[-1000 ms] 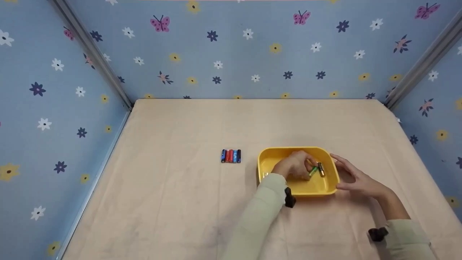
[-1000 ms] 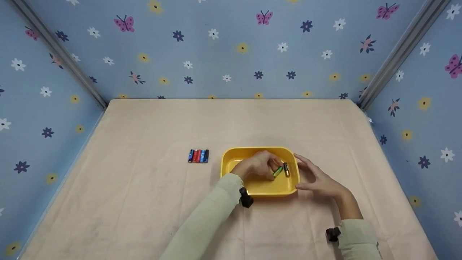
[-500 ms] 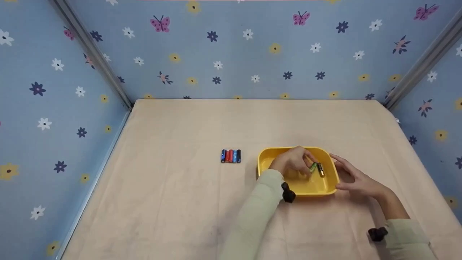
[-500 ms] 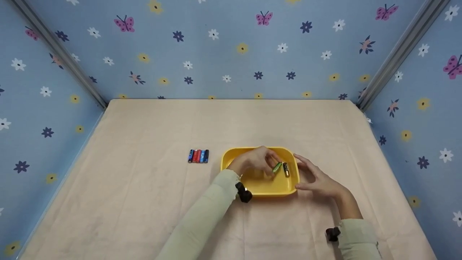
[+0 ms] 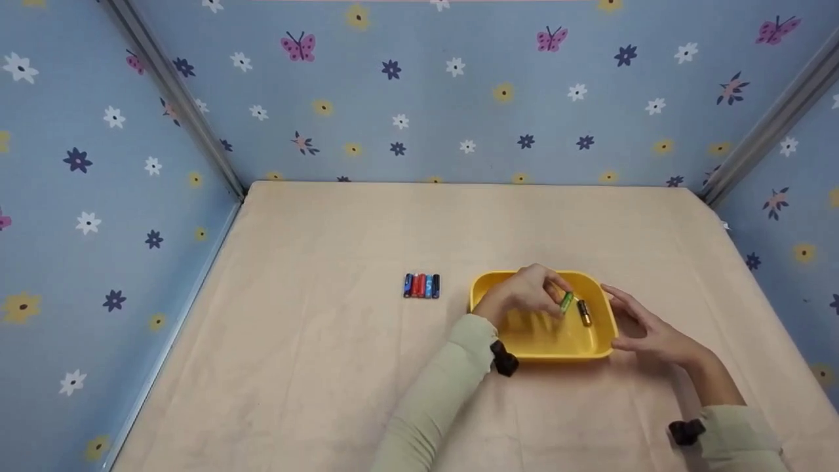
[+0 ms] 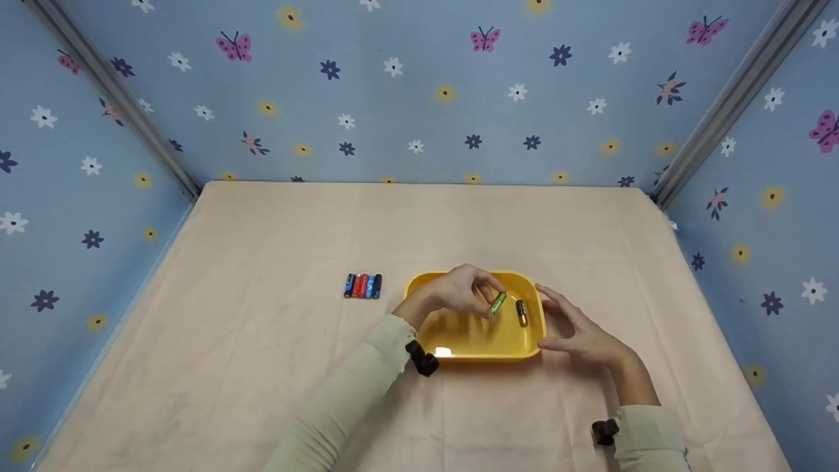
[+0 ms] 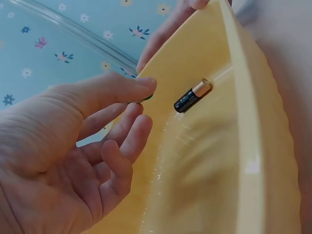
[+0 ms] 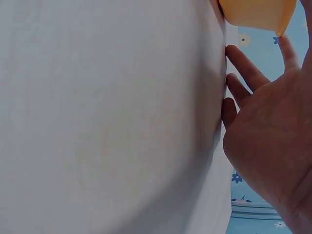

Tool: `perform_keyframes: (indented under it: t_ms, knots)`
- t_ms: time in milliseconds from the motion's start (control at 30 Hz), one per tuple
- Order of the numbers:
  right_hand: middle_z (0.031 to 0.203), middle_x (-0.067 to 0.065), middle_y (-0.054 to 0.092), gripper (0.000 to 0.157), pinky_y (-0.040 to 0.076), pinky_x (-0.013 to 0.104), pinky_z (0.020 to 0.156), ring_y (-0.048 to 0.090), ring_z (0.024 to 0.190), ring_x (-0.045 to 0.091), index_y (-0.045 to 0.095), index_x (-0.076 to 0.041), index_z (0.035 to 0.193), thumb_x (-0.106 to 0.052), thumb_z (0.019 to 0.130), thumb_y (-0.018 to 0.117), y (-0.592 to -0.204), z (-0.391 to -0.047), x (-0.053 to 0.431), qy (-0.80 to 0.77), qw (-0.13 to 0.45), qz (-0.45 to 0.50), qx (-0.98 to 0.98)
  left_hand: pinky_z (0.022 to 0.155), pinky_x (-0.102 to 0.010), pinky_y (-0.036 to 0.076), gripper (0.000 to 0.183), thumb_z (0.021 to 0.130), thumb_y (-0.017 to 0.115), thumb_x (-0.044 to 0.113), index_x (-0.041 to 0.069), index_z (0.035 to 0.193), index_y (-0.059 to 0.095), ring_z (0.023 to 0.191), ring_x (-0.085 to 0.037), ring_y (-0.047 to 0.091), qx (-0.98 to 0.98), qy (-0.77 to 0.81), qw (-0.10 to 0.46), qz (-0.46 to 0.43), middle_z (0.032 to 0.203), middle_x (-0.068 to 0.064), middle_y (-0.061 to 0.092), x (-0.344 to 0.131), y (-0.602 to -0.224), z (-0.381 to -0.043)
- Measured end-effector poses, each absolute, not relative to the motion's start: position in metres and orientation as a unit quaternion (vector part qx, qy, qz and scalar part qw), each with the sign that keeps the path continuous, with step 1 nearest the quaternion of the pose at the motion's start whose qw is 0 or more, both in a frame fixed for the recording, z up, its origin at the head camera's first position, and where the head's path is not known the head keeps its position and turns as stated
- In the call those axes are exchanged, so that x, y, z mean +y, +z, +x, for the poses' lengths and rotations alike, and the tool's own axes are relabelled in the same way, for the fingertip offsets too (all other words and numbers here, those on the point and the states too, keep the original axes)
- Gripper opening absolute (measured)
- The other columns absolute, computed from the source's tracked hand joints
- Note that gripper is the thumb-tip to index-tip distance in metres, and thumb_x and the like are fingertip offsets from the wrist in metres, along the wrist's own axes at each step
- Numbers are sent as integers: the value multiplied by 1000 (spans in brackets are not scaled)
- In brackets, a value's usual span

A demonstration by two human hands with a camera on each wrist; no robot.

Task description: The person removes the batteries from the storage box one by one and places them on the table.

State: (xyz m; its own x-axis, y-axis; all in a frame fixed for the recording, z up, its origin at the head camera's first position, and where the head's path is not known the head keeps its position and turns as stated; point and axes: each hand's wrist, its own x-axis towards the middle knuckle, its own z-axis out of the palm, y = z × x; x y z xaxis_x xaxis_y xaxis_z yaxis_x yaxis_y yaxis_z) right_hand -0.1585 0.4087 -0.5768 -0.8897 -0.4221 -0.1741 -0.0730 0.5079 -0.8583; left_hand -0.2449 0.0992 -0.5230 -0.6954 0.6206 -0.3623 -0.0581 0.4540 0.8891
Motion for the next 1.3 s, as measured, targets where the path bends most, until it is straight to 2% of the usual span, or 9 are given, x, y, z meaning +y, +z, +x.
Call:
perform_keyframes:
  t_ms: [200,467,633,867,1300]
  knots:
    - [174,30,42,100,5,94,124,33,138,-25,23,-27,181,-15,101,81,-576,-158,406,-469,180,-141,853,79,-15,54,46,89,92,-2,5,133,79,86,-4,65,780,508,293,219,96,3,74,84,-520,-239]
    - [174,27,44,100,7,90,126,37,143,-25,23,-25,181,-9,101,80,-577,-157,407,-474,174,-157,849,88,-15,55,49,90,93,3,7,137,77,94,-3,64,797,500,237,240,112,-5,78,62,-519,-239]
    - [173,26,45,100,7,90,125,39,143,-25,24,-25,181,-7,100,80,-577,-157,408,-477,170,-161,847,87,-18,57,52,90,92,3,5,140,76,91,-6,64,793,515,205,252,114,-13,78,42,-519,-242]
    - [174,26,43,100,6,91,125,36,142,-27,24,-26,181,-8,100,81,-576,-157,408,-477,170,-155,848,91,-21,59,53,91,92,5,9,141,75,94,-9,65,804,518,184,227,116,-9,77,8,-515,-247]
    - [175,27,41,101,4,93,125,35,140,-27,24,-27,181,-13,99,82,-575,-157,407,-476,173,-145,850,86,-21,59,53,90,91,3,6,141,74,90,-10,67,818,514,141,215,114,-13,77,-49,-528,-252]
